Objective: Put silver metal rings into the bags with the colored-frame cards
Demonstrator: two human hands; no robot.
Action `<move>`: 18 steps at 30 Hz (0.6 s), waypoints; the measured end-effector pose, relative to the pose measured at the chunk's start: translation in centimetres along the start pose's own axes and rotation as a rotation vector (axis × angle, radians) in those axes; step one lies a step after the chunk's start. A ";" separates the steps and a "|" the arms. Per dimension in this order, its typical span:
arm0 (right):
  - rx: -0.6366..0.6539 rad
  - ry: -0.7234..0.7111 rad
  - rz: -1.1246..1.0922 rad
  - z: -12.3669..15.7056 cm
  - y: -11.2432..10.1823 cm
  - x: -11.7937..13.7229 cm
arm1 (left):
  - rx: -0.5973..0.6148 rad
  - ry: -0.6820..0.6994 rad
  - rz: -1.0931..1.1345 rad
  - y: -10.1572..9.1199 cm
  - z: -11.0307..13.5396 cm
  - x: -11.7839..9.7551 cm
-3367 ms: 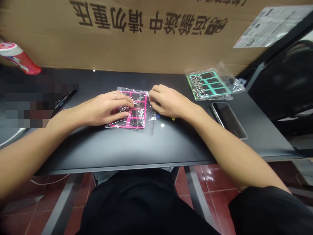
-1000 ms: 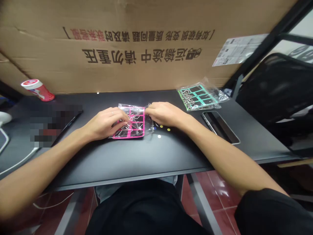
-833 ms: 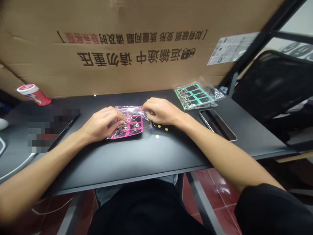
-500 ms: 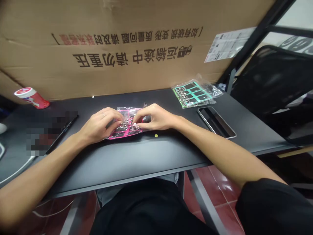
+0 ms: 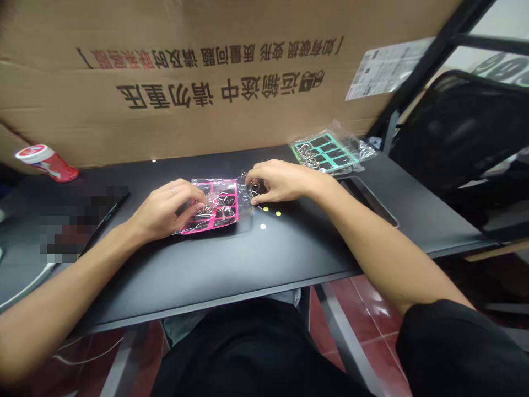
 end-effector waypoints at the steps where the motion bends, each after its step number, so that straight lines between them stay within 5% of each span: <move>1: 0.017 0.007 -0.018 -0.1 0.1 0.0 | -0.005 0.002 -0.002 0.0 0.0 0.0; 18: -0.041 -0.025 0.029 -0.6 -0.1 0.9 | 0.010 -0.003 0.017 0.1 0.0 -0.1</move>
Point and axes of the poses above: each hand's wrist, its own z-axis away from the middle knuckle, its own y-axis out of the palm, x = y × z, the point moved 7 cm from there along -z, towards the middle knuckle, and after that the axes turned 14 degrees about -x, right-handed, at the moved point
